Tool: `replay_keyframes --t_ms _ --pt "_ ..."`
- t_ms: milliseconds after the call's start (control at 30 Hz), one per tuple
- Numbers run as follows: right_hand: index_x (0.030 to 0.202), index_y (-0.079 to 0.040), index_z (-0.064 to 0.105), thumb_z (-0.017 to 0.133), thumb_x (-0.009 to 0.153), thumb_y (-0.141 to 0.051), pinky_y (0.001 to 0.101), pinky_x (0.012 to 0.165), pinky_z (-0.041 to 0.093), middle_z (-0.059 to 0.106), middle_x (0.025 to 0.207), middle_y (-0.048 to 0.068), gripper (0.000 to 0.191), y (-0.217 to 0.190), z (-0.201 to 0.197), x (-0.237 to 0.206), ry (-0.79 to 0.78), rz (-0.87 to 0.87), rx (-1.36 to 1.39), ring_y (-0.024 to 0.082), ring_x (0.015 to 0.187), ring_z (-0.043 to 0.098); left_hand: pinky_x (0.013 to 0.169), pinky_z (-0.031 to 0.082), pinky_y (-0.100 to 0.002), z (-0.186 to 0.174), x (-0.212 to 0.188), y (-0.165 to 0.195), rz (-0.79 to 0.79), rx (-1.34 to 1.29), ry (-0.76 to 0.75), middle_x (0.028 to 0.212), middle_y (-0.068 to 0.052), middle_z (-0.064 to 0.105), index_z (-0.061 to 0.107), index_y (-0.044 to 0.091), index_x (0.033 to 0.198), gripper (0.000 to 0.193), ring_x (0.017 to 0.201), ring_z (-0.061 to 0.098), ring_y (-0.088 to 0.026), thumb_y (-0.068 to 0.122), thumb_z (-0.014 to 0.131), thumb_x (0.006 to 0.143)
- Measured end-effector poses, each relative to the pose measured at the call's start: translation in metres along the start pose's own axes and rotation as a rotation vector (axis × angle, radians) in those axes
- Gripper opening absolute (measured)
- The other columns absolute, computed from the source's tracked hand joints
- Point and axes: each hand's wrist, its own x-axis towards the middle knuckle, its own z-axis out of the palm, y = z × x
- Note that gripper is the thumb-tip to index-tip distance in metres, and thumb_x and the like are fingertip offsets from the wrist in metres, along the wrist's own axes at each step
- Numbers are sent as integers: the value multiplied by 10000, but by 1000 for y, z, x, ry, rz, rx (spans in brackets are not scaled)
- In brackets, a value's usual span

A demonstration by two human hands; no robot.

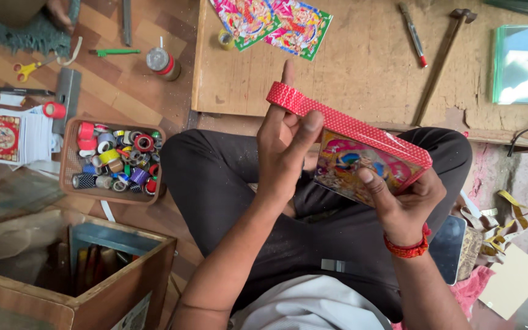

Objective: The person sits on the floor and wraps red decorative tape around the edges of small printed devotional picture boards, pressing the tape down along each side. They take a new board from a stack, tape its edges, and set the finished board aside with others.

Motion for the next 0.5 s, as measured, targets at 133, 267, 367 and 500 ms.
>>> replay_keyframes --t_ms 133,267,367,500 --pt "1160 44 681 847 963 -77 219 892 539 721 1071 39 285 9 1 -2 -2 -46 -24 65 936 655 931 603 -298 9 -3 2 88 29 87 1257 -87 573 237 -20 1627 874 1021 672 -123 227 745 960" --pt "1127 40 679 856 972 -84 206 870 535 722 1037 40 267 16 3 -4 0 -50 -32 60 924 654 940 639 -304 8 -3 -2 127 21 142 1374 -17 544 302 -53 1601 808 1033 690 -117 131 754 958" --pt "1161 39 675 854 972 -90 206 889 534 722 1063 42 291 20 4 -6 -7 -63 -8 62 950 659 946 655 -311 4 -7 -8 148 42 129 1170 -69 652 305 -44 1640 802 985 712 -118 113 759 998" --pt "1199 33 663 848 972 -84 212 910 536 723 1082 45 316 23 6 -9 -2 -47 5 70 968 666 923 648 -294 -1 -12 -16 122 32 123 1092 -82 688 260 2 1673 832 1003 721 -120 113 751 1012"
